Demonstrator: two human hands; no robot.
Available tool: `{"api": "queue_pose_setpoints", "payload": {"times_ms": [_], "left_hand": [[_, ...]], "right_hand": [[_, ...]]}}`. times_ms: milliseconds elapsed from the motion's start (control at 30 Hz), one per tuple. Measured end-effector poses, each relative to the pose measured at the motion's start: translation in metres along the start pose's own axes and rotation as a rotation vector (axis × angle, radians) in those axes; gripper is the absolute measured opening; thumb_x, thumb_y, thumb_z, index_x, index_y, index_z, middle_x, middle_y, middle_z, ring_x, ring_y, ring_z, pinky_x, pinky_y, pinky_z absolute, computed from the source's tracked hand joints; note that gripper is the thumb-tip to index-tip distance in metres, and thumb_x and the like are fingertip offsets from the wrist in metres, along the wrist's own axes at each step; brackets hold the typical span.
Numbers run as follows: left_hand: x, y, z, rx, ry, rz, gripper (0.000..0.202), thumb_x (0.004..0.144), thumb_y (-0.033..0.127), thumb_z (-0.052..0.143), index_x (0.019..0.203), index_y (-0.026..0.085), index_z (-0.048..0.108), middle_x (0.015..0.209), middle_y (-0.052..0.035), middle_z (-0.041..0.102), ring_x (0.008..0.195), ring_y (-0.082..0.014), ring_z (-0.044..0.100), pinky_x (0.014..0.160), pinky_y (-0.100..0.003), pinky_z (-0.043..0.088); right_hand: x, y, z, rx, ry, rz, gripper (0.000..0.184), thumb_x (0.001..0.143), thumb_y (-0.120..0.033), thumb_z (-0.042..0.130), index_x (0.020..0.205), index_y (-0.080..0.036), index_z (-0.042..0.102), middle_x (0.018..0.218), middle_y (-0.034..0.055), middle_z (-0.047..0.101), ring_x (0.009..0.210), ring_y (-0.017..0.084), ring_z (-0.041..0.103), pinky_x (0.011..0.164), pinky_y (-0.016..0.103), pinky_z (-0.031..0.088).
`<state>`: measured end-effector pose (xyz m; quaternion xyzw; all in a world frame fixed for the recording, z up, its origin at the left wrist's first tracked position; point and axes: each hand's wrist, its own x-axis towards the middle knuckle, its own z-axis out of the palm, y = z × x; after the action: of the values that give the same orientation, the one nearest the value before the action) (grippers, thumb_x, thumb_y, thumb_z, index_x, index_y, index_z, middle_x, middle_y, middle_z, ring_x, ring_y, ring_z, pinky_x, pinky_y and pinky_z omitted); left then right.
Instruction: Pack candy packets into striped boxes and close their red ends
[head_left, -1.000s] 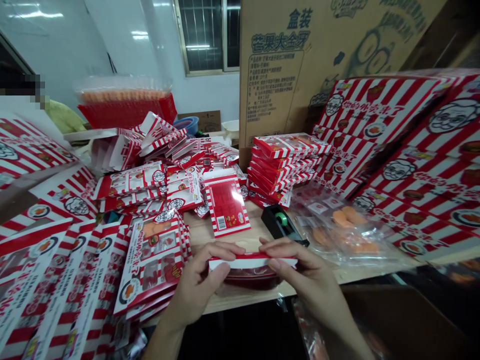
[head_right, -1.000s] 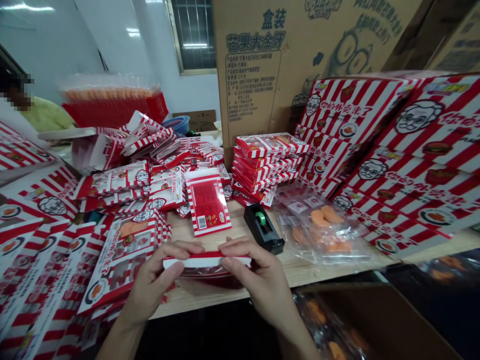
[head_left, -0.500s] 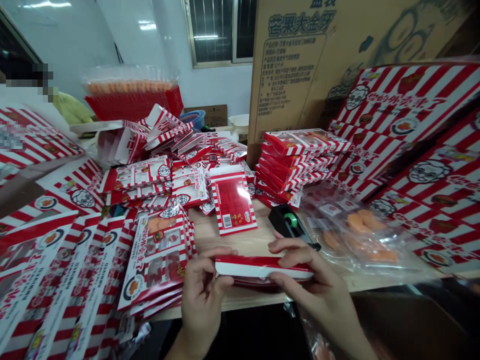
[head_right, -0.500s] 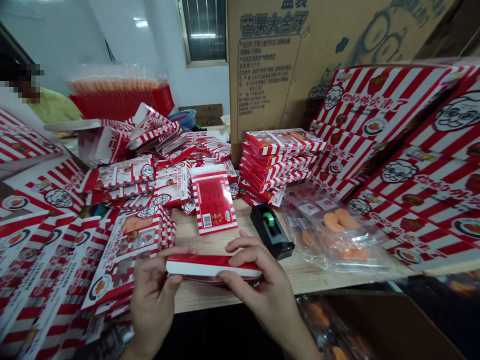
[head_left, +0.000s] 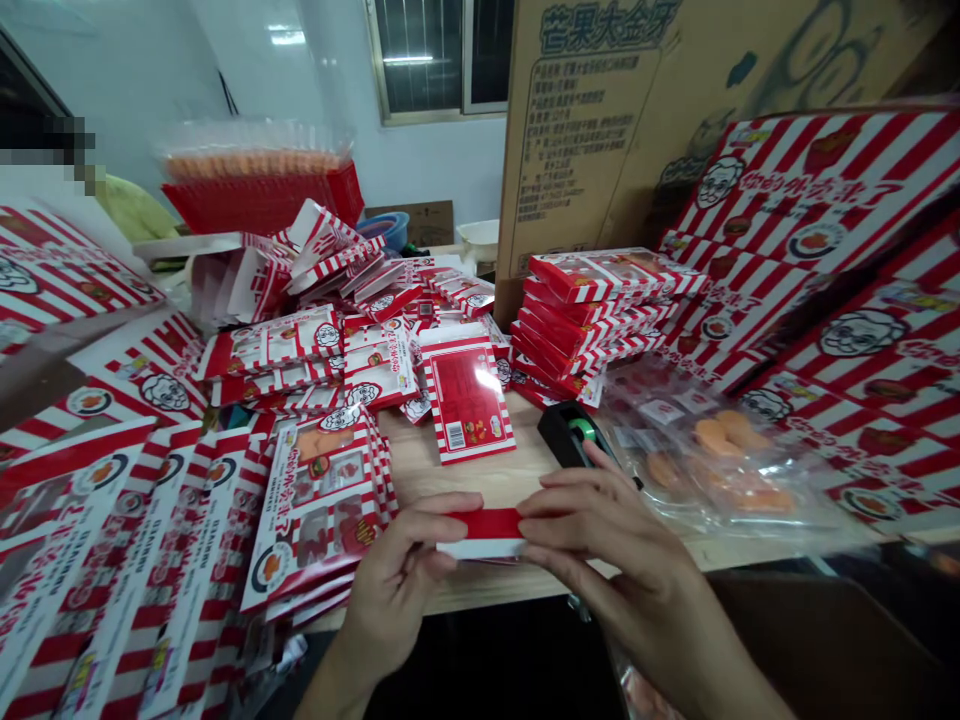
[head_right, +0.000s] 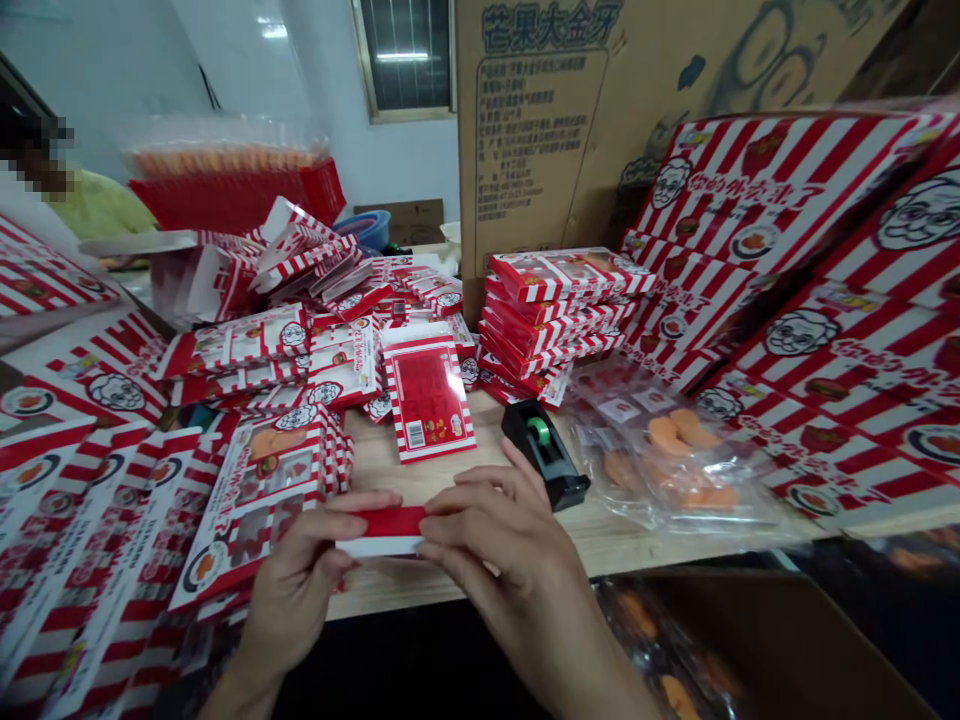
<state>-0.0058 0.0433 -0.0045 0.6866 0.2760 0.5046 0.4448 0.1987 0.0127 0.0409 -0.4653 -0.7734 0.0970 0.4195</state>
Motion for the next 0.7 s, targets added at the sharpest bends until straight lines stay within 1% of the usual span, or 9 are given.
{"api": "queue_pose_setpoints", "payload": {"times_ms": [67,133,233,300,400,500,567,633,700], "left_hand": [[0.000,0.002,-0.006,-0.016,-0.063,-0.022,0.017,0.090,0.018,0.052,0.097,0.030,0.061,0.114,0.0015,0.067,0.103,-0.0127,0.064,0.079,-0.019,0.054],[-0.001,0.006,-0.008,0.017,-0.088,-0.060,0.021,0.090,0.013,0.050,0.097,0.030,0.060,0.114,0.0016,0.066,0.104,-0.0111,0.063,0.078,-0.016,0.053],[0.001,0.009,-0.004,0.103,-0.020,-0.049,0.024,0.090,0.010,0.049,0.101,0.030,0.058,0.108,0.0025,0.068,0.106,-0.0086,0.061,0.087,-0.017,0.049],[0.002,0.007,-0.002,0.146,0.007,-0.002,0.024,0.090,0.010,0.049,0.101,0.029,0.057,0.106,0.0024,0.068,0.108,-0.0086,0.060,0.094,-0.019,0.046],[0.001,0.001,-0.003,0.166,-0.044,0.120,0.021,0.091,0.012,0.047,0.103,0.027,0.056,0.109,0.0001,0.067,0.109,-0.0105,0.060,0.095,-0.024,0.047],[-0.002,-0.005,-0.011,0.189,-0.113,0.240,0.016,0.092,0.021,0.048,0.104,0.026,0.056,0.113,-0.0032,0.065,0.104,-0.0116,0.062,0.088,-0.023,0.051],[-0.002,-0.007,-0.014,0.236,-0.140,0.294,0.017,0.090,0.022,0.052,0.106,0.025,0.056,0.116,-0.0053,0.064,0.104,-0.0124,0.062,0.085,-0.022,0.051],[-0.001,-0.010,-0.015,0.293,-0.138,0.320,0.022,0.087,0.018,0.056,0.108,0.024,0.054,0.118,-0.0069,0.061,0.106,-0.0134,0.061,0.086,-0.022,0.051],[0.000,-0.013,-0.012,0.323,-0.105,0.317,0.026,0.085,0.013,0.058,0.108,0.023,0.052,0.118,-0.0073,0.060,0.108,-0.0140,0.060,0.088,-0.024,0.050]], "right_hand": [[0.000,0.002,-0.004,0.051,-0.051,-0.014,0.007,0.083,-0.021,0.064,0.086,-0.027,0.066,0.089,-0.0031,0.069,0.095,0.017,0.062,0.110,0.046,0.024],[0.000,0.002,-0.005,0.112,-0.084,0.006,0.007,0.084,-0.021,0.062,0.086,-0.026,0.066,0.090,-0.0032,0.069,0.091,0.014,0.063,0.107,0.040,0.030],[-0.001,-0.001,-0.001,0.154,-0.051,0.063,0.007,0.083,-0.018,0.063,0.087,-0.024,0.064,0.084,-0.0028,0.068,0.081,0.012,0.065,0.099,0.032,0.040],[-0.002,-0.001,0.001,0.137,-0.011,0.052,0.009,0.081,-0.016,0.065,0.087,-0.022,0.064,0.082,-0.0018,0.068,0.079,0.013,0.064,0.098,0.034,0.040],[-0.001,0.005,-0.003,0.151,-0.023,-0.032,0.012,0.081,-0.013,0.064,0.088,-0.023,0.066,0.086,-0.0002,0.069,0.084,0.014,0.063,0.103,0.039,0.036],[0.001,0.013,-0.013,0.280,-0.161,-0.068,0.017,0.083,-0.019,0.064,0.096,-0.026,0.070,0.092,0.0013,0.069,0.092,0.015,0.064,0.098,0.035,0.042],[0.002,0.017,-0.016,0.369,-0.245,-0.033,0.018,0.081,-0.027,0.066,0.099,-0.028,0.071,0.099,0.0033,0.069,0.097,0.017,0.063,0.091,0.031,0.048],[-0.001,0.020,-0.012,0.424,-0.173,0.062,0.014,0.079,-0.031,0.067,0.092,-0.027,0.073,0.101,0.0047,0.068,0.099,0.019,0.064,0.089,0.032,0.049],[-0.006,0.024,-0.003,0.468,0.030,0.166,0.006,0.078,-0.030,0.069,0.081,-0.026,0.072,0.096,0.0042,0.068,0.095,0.019,0.064,0.094,0.035,0.047]]}}
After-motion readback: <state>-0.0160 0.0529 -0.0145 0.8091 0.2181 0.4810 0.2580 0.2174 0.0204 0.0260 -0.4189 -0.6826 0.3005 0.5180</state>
